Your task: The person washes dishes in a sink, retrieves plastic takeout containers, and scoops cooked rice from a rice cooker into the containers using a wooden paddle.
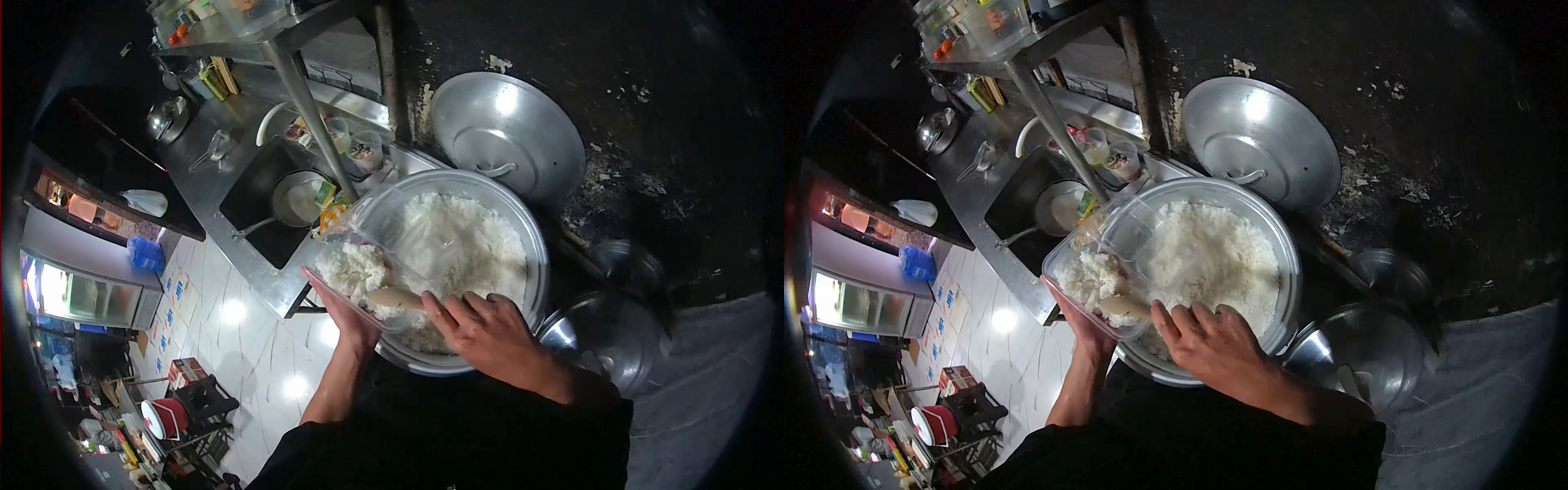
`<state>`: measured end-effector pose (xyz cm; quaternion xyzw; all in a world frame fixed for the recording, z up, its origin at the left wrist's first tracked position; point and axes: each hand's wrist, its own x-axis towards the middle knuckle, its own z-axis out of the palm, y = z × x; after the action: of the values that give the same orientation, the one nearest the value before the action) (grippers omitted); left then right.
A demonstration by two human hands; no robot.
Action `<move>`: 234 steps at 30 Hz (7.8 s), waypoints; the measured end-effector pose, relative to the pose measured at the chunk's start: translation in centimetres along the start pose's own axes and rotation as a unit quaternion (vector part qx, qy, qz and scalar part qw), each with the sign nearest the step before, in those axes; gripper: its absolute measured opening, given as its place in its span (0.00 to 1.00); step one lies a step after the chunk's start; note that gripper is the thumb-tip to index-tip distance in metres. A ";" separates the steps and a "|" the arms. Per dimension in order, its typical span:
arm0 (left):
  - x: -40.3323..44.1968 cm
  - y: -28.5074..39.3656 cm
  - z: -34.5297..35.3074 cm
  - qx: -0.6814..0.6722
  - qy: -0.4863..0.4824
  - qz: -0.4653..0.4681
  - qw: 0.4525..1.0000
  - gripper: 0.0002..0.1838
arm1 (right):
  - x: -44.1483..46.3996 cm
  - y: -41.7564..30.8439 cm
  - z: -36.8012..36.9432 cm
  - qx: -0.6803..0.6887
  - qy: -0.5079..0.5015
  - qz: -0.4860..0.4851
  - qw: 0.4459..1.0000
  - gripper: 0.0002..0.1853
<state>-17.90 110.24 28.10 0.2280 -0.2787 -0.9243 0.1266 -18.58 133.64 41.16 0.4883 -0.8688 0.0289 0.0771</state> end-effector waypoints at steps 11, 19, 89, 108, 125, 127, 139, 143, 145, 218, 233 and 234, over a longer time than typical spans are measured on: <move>-0.6 -0.4 1.7 -0.004 0.039 0.073 0.997 0.49 | 0.7 1.6 -2.2 0.122 -0.010 0.024 0.992 0.26; -2.0 -1.1 3.7 -0.007 -0.008 0.095 0.995 0.43 | 1.6 0.1 -0.8 0.058 0.039 0.060 0.996 0.33; 0.3 -1.3 1.7 0.082 0.055 -0.015 0.995 0.45 | 0.3 1.4 1.6 0.171 -0.040 0.032 0.984 0.30; -0.8 0.5 4.8 0.100 0.012 0.020 0.995 0.53 | 0.5 0.1 0.0 0.090 -0.001 0.104 0.990 0.37; 0.1 0.2 4.2 0.015 0.007 0.057 0.998 0.50 | -0.6 -1.2 0.5 0.120 0.021 0.071 0.990 0.31; -0.3 0.6 4.4 0.020 0.026 0.056 0.998 0.51 | -0.9 -2.5 1.0 0.125 -0.016 0.070 0.990 0.31; -1.6 2.2 4.5 0.024 -0.002 0.095 0.995 0.52 | 0.3 -2.2 0.6 0.051 0.070 0.046 0.995 0.30; -2.2 2.3 4.8 0.037 0.034 0.085 0.995 0.51 | -1.0 -1.5 1.4 0.013 0.032 0.036 0.999 0.31; -2.3 2.0 4.9 0.035 0.043 0.082 0.995 0.49 | -1.6 -0.7 0.2 0.005 -0.013 0.037 0.999 0.33; 3.5 16.7 -6.6 -0.029 -0.036 -0.085 0.995 0.50 | 18.7 -13.8 2.4 0.076 -0.007 0.131 0.989 0.38; 16.8 23.1 -40.3 0.015 0.115 -0.015 0.993 0.44 | 22.6 -21.3 12.4 0.278 0.196 0.369 0.865 0.14; 17.5 23.7 -41.6 0.016 0.130 -0.019 0.991 0.43 | 21.9 -21.2 12.5 0.271 0.196 0.387 0.859 0.14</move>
<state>-10.07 65.63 4.72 0.3534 -0.2704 -0.8844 0.1409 -13.02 102.55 31.85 0.0991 -0.9124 0.3861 0.0929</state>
